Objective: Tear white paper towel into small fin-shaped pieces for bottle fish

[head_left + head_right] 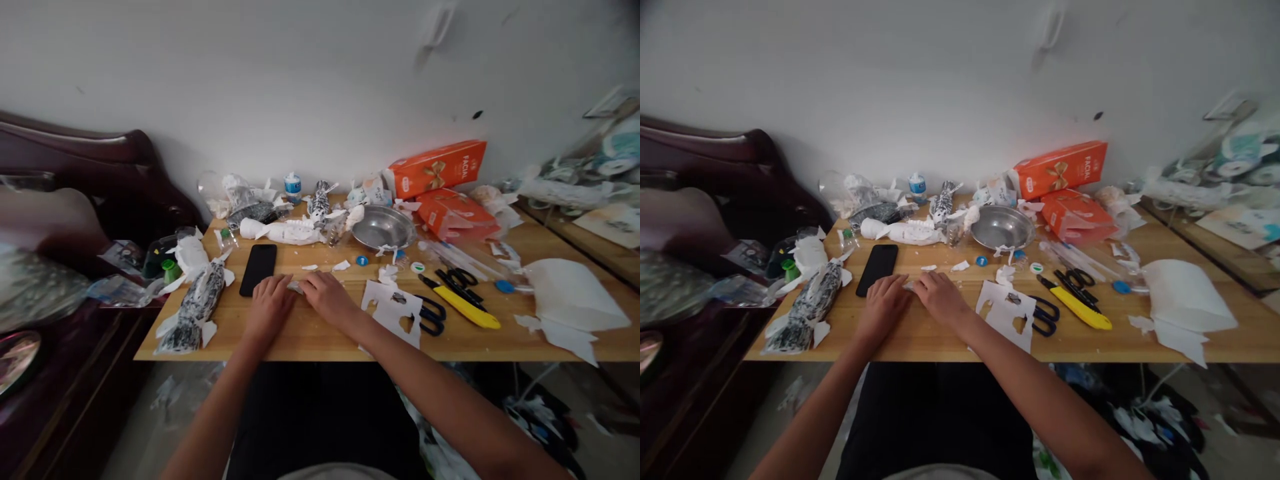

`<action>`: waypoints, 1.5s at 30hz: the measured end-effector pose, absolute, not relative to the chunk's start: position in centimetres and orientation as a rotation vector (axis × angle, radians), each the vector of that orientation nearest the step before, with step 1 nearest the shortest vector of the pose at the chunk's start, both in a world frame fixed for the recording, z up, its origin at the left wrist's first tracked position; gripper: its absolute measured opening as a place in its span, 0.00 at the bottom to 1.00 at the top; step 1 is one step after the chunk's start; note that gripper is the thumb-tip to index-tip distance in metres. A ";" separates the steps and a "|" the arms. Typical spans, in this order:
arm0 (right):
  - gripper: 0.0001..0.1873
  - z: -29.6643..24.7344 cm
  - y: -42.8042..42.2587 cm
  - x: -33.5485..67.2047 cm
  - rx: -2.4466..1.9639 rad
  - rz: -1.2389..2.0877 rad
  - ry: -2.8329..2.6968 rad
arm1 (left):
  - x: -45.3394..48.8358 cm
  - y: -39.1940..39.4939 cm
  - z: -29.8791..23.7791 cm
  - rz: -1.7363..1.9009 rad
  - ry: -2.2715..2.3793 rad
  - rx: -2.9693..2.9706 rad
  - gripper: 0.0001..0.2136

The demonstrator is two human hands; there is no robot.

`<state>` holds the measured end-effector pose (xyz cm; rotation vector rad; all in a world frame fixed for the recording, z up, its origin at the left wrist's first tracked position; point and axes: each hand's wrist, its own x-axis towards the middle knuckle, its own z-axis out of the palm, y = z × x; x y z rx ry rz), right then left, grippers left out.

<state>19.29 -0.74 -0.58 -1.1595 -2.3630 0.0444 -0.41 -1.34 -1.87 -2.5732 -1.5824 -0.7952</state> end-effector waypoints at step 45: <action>0.13 -1.5 1.5 21.0 -1.143 1.249 -1.344 | 1.4 0.7 -0.1 -2.658 -2.531 -2.539 0.19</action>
